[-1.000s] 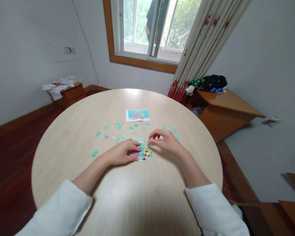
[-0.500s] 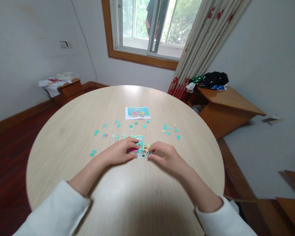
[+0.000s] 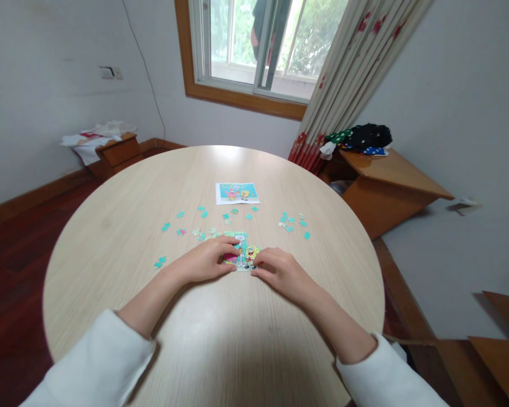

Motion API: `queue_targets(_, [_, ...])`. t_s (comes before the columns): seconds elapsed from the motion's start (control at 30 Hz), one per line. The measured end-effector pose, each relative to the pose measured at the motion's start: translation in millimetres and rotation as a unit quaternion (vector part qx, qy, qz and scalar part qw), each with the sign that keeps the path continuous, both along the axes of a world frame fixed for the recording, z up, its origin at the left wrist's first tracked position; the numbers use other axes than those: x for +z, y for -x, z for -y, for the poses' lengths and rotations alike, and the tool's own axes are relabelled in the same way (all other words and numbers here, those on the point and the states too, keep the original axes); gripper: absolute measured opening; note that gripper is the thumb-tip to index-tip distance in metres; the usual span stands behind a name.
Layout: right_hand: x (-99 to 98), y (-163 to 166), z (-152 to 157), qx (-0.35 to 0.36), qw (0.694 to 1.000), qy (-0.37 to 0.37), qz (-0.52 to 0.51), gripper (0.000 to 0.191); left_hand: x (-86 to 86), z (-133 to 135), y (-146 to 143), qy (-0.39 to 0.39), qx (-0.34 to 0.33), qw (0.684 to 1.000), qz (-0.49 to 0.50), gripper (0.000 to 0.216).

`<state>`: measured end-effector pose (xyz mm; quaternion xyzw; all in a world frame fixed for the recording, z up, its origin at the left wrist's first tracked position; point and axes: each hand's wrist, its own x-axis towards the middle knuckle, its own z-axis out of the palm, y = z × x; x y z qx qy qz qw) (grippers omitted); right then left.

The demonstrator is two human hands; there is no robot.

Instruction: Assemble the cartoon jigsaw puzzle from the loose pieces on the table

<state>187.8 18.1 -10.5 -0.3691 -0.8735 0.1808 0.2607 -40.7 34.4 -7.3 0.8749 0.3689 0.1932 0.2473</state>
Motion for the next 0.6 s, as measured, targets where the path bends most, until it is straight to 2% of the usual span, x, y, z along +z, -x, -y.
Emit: queue_targets(0.6, [-5.9,0.8,-3.6,0.023,0.999,-0.048,0.01,0.006,2.0,0.9,-1.3,0.007,-0.002,1.0,0.012,0.024])
